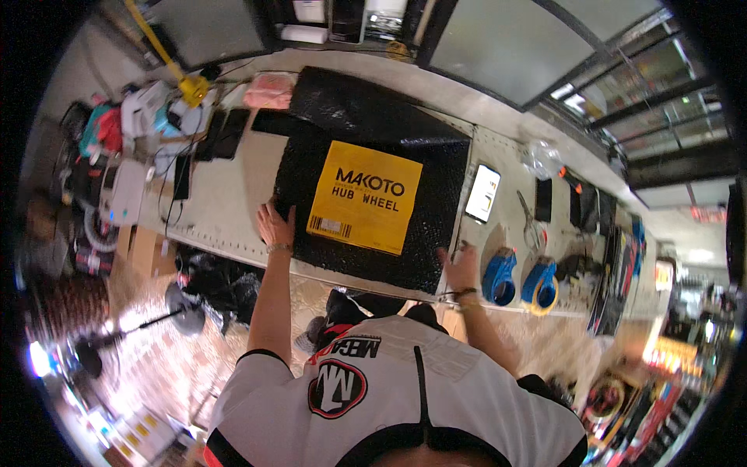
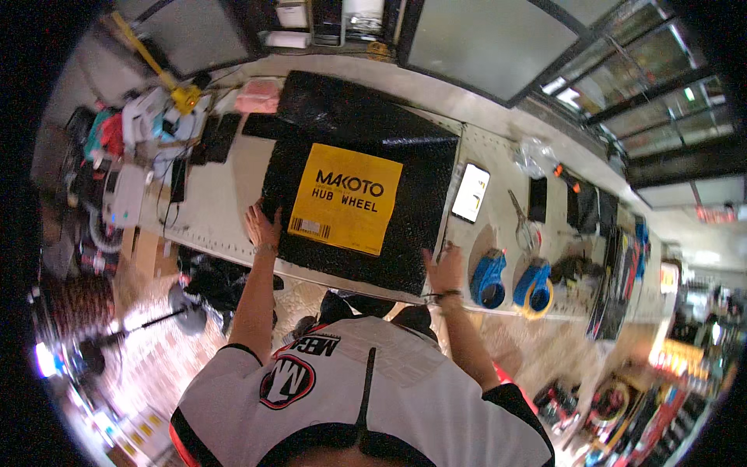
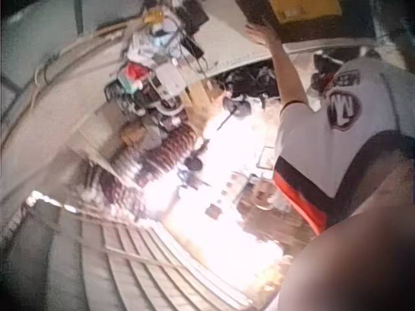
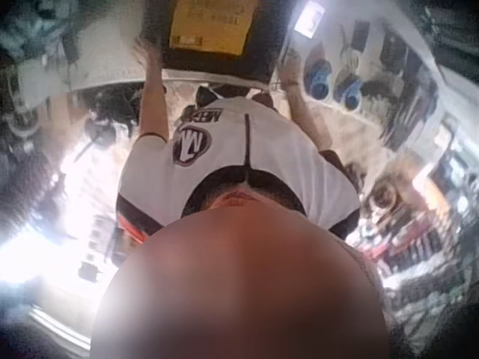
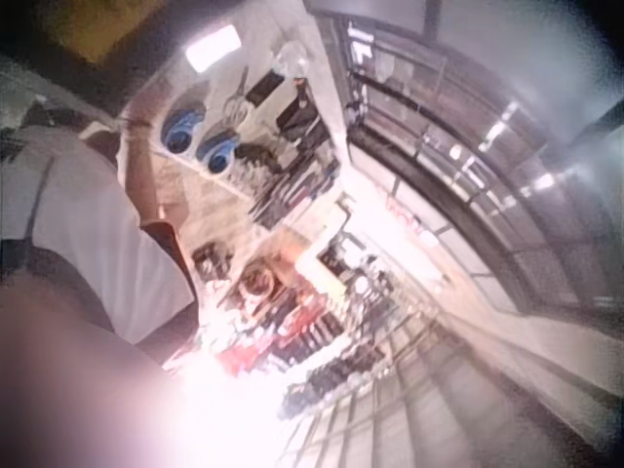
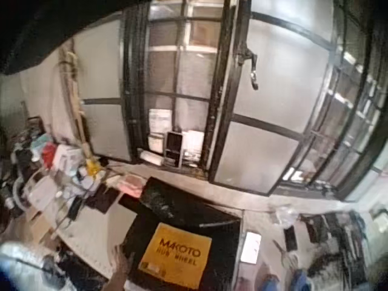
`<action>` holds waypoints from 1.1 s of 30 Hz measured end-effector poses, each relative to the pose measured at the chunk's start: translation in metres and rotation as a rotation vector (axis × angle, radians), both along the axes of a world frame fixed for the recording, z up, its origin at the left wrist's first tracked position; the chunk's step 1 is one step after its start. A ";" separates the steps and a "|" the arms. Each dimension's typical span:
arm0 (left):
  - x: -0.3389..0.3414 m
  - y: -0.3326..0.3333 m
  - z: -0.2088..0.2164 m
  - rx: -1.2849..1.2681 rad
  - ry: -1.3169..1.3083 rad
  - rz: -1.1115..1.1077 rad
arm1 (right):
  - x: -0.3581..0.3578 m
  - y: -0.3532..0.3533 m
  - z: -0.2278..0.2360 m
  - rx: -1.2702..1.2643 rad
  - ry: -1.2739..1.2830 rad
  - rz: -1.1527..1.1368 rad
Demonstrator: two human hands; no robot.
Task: The person places a bicycle hub wheel into a yellow cardboard box, adds foam padding, and closes the box. They then apply blue tape to seal the box and place it on a black foam mat.
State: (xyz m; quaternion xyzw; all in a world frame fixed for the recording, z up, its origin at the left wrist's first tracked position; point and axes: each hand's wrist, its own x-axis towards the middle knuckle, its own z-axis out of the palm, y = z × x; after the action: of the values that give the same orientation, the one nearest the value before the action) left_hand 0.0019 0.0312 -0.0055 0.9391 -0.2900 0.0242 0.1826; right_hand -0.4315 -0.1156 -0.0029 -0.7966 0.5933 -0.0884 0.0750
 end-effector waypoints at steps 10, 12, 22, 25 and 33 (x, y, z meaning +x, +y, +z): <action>0.025 0.060 -0.011 0.003 0.490 -0.636 | 0.055 0.076 -0.017 0.079 -0.168 -0.128; 0.033 0.079 0.010 0.032 0.477 -0.699 | 0.040 0.095 -0.009 0.165 -0.106 -0.153; 0.068 -0.112 0.056 0.155 1.292 -0.479 | 0.091 0.002 0.042 0.225 -0.532 -0.093; 0.065 -0.245 0.059 0.187 1.310 -0.680 | 0.159 -0.126 0.016 0.996 -0.499 0.198; 0.032 -0.205 0.071 -0.793 1.218 -0.714 | 0.145 -0.167 0.059 0.332 -1.253 -0.060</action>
State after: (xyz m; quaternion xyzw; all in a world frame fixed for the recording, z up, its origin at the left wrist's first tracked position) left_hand 0.0337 -0.1742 0.0654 0.5035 -0.3919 -0.4502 0.6247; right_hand -0.2866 -0.2829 0.0559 -0.5548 0.4649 -0.4457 0.5267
